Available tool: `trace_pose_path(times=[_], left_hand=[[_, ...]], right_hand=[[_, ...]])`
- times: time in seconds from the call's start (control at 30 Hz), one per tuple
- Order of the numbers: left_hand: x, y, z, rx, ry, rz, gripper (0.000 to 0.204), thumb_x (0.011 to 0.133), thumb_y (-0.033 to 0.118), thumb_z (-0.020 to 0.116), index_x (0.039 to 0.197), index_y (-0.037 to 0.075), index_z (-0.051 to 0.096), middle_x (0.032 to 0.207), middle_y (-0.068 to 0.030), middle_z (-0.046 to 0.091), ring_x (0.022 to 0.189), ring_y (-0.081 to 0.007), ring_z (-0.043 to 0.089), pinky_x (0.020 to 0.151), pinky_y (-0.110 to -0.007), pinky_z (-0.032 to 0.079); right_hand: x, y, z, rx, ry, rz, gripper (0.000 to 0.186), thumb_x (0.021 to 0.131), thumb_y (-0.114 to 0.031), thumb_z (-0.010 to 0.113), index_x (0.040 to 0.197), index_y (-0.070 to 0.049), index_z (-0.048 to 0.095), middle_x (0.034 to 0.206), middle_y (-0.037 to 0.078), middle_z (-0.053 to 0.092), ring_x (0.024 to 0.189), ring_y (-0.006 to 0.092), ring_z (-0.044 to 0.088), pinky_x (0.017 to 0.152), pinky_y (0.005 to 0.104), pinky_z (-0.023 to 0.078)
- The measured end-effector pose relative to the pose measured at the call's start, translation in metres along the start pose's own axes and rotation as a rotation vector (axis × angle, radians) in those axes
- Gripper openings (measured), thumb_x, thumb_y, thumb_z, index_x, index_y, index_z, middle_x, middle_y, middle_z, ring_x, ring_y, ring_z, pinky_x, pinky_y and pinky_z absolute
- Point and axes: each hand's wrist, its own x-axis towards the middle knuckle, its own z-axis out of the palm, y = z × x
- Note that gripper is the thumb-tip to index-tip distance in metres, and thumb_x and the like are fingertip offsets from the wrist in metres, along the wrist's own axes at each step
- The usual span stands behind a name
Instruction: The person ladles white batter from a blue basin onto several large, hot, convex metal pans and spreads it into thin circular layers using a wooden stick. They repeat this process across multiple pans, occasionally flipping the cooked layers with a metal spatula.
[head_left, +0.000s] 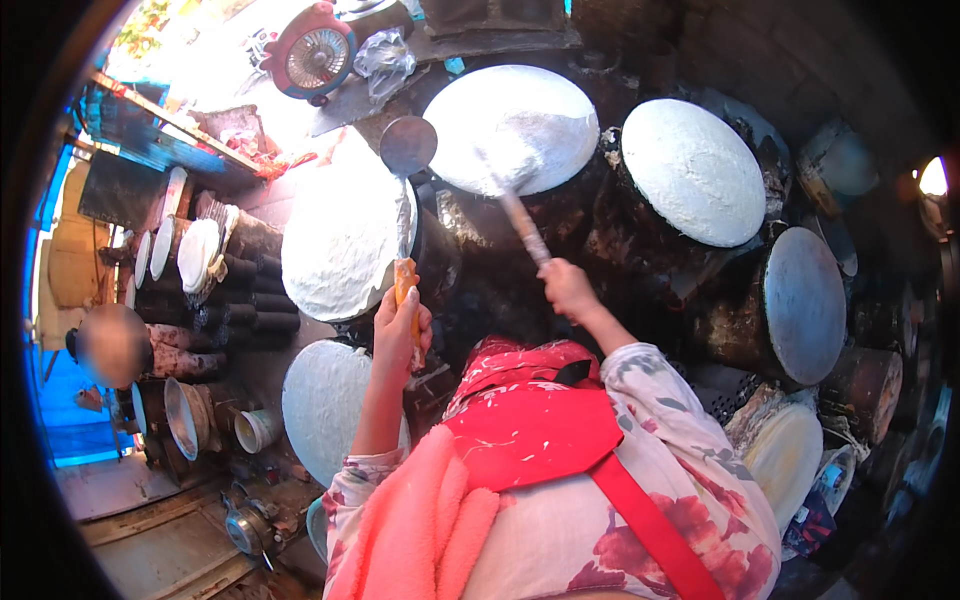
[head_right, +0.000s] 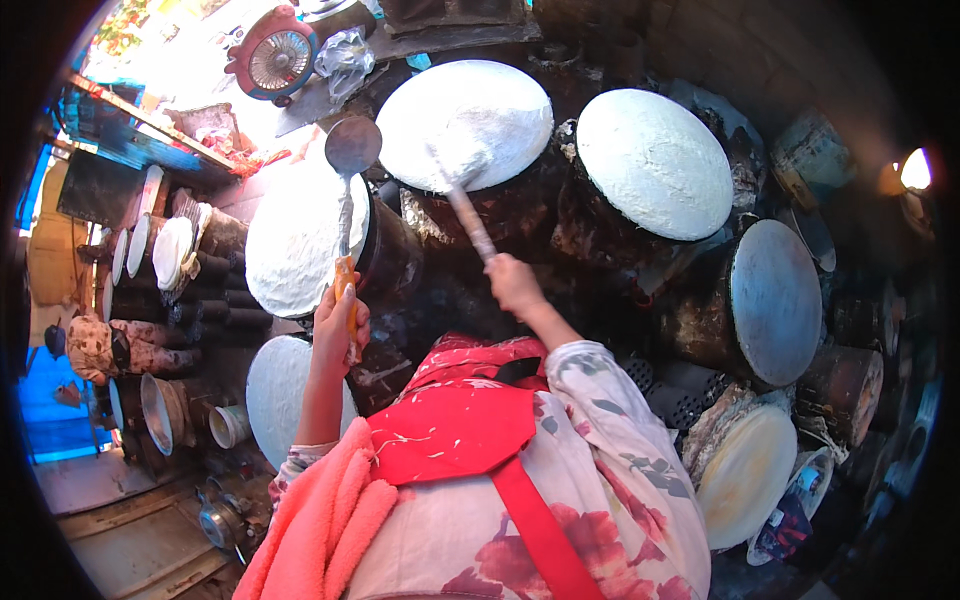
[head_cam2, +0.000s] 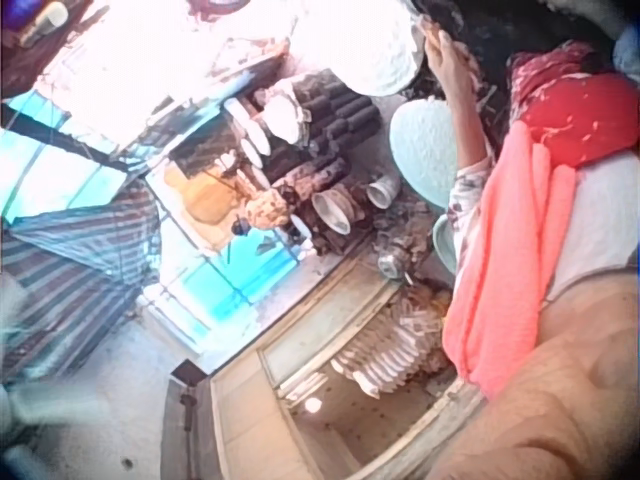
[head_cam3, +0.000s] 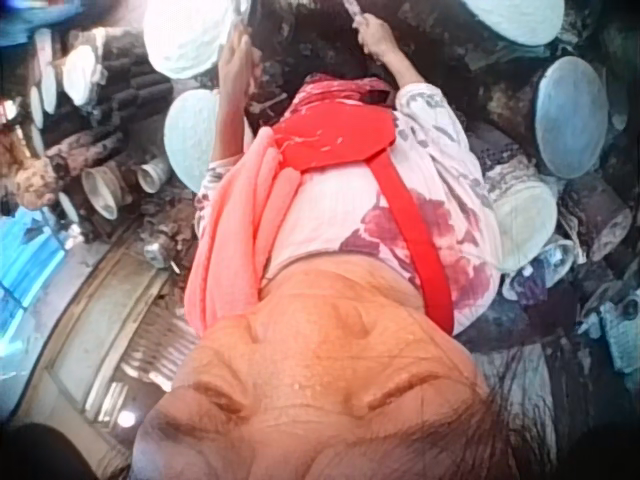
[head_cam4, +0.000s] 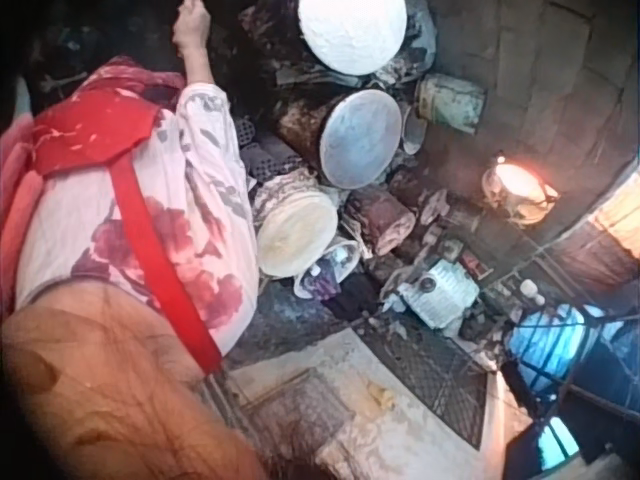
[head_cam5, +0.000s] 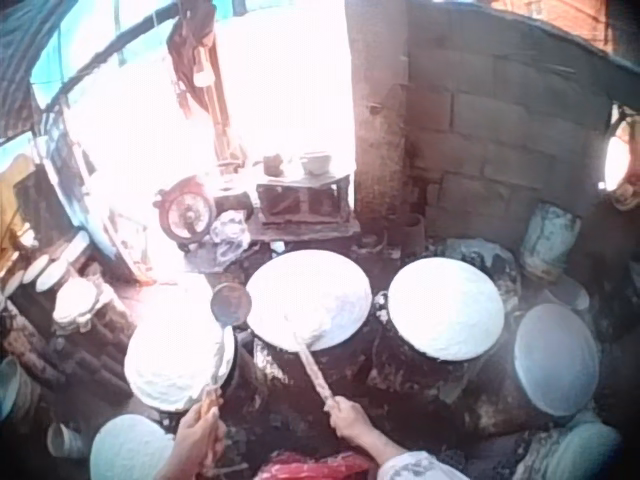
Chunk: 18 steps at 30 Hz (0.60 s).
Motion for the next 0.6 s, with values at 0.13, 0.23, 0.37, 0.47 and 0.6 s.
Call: trace_pose_path(times=[0.13,0.23,0.37,0.47,0.6], left_hand=[[0.003,0.001,0.005,0.033,-0.024,-0.016,0.032,0.097,0.025,0.045,0.122,0.005,0.043,0.062,-0.0018,0.046,0.041,-0.0084,0.043,0.037,-0.021,0.035],[0.009,0.0,0.014,-0.031,-0.05,-0.02,0.033,0.096,0.025,0.047,0.122,0.005,0.043,0.063,-0.0027,0.047,0.039,-0.0096,0.043,0.037,-0.021,0.035],[0.022,0.007,0.024,0.016,-0.082,-0.023,0.033,0.096,0.024,0.047,0.123,0.006,0.043,0.063,-0.0028,0.047,0.038,-0.0098,0.043,0.035,-0.022,0.035],[0.025,0.006,0.027,0.027,-0.072,-0.048,0.033,0.096,0.025,0.047,0.123,0.006,0.043,0.063,-0.0029,0.047,0.038,-0.01,0.043,0.035,-0.022,0.035],[0.03,0.005,0.031,0.039,-0.062,-0.066,0.033,0.096,0.025,0.047,0.123,0.006,0.043,0.063,-0.0029,0.047,0.039,-0.0101,0.044,0.036,-0.022,0.035]], right_hand=[[-0.01,0.02,-0.044,0.196,0.082,0.091,0.027,0.096,-0.025,0.038,0.087,-0.005,0.054,0.052,0.003,0.049,0.035,0.0112,0.045,0.033,0.0263,0.036],[-0.014,0.011,-0.026,-0.237,0.072,-0.154,0.027,0.092,-0.03,0.046,0.088,-0.004,0.055,0.069,0.02,0.062,0.063,0.0382,0.062,0.057,0.0481,0.048],[-0.003,0.034,-0.059,-0.115,0.049,0.036,0.026,0.091,-0.028,0.047,0.088,-0.005,0.056,0.069,0.02,0.062,0.064,0.0387,0.061,0.057,0.0485,0.047],[0.0,0.033,-0.085,0.142,0.087,0.078,0.024,0.092,-0.024,0.045,0.084,-0.005,0.057,0.049,0.008,0.051,0.038,0.0174,0.052,0.038,0.0334,0.04],[-0.008,0.043,-0.066,-0.298,0.044,-0.176,0.027,0.091,-0.031,0.048,0.085,-0.006,0.056,0.075,0.022,0.062,0.073,0.0426,0.06,0.062,0.0499,0.047]])
